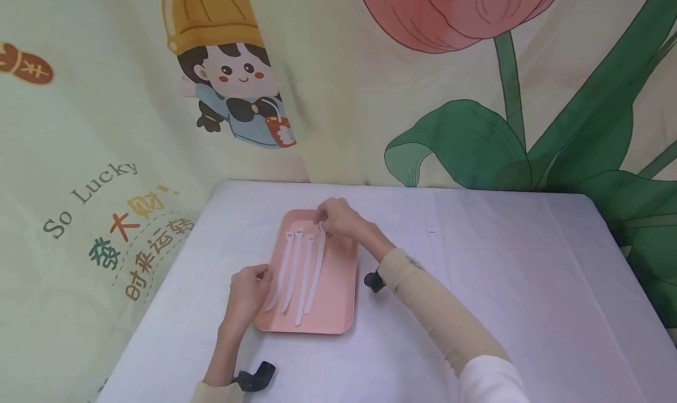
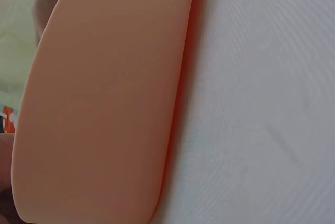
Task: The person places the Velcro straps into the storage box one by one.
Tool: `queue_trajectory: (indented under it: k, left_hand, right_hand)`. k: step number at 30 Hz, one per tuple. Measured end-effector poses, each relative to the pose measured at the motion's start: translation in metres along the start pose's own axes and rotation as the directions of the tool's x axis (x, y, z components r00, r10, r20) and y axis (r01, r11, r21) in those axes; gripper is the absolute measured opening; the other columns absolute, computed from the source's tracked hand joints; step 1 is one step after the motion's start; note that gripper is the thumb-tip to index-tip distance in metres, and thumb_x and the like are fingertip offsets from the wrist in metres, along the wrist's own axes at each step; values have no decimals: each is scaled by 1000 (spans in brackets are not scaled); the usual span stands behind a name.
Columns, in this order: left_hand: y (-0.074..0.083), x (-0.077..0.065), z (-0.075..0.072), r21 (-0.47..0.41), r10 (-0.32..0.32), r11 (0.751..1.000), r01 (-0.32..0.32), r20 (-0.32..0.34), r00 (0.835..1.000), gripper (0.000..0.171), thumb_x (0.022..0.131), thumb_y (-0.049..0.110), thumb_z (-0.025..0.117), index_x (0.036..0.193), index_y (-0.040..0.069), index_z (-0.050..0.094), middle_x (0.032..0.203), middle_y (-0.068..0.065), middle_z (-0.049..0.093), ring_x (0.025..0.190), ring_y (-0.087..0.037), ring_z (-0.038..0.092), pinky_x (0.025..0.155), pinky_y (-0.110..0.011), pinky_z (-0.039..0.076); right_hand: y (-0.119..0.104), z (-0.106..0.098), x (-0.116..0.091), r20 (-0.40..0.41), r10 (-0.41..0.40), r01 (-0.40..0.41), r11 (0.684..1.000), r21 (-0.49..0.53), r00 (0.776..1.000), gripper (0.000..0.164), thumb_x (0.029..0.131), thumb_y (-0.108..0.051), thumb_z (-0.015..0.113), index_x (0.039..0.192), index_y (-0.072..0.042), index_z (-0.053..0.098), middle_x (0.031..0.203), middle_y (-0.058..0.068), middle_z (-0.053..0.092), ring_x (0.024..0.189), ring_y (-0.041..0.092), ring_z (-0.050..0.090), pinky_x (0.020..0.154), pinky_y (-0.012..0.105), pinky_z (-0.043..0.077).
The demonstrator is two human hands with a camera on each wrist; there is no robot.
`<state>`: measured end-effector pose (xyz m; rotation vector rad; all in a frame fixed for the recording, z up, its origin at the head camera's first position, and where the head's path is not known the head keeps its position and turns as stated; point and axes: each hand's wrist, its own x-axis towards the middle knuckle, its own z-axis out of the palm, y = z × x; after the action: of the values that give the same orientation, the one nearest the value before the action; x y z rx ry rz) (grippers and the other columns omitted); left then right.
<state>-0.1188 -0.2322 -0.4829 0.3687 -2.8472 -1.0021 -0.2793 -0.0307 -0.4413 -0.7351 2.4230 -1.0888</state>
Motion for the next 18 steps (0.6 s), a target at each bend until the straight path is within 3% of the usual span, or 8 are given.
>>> queue_trajectory:
  k: [5,10,14,18]
  left_hand:
    - [1,0,0,1,4,1000,-4,3,1000,27,99,3,60,117,-12,72,86,-21,73,59,-15,57,51,-26,45]
    - [2,0,0,-10,-9,1000,9,9,1000,28,98,3,60,119,-11,71,87,-21,73,58,-14,56,51,-25,44]
    - [1,0,0,-14,-5,1000,5,7,1000,28,98,3,60,119,-12,71,84,-19,73,56,-13,54,49,-23,43]
    - [0,0,-1,-9,-2,1000,2,2,1000,27,98,2,60,117,-11,72,80,-17,72,56,-13,53,49,-24,42]
  right_hand:
    - [4,3,8,41,-28,33,993,-114,999,30,87,13,53,102,0,76,91,11,72,73,18,66,63,21,50]
    - [4,5,12,72,-15,28,982,-185,997,31,87,11,56,103,-5,77,89,5,70,77,15,59,67,27,46]
    - [2,6,12,78,1,16,978,-210,997,33,87,9,57,109,-8,76,101,7,72,89,18,59,75,36,46]
    - [0,7,14,98,12,9,977,-211,995,35,89,7,55,115,-9,74,113,9,71,100,21,60,80,37,46]
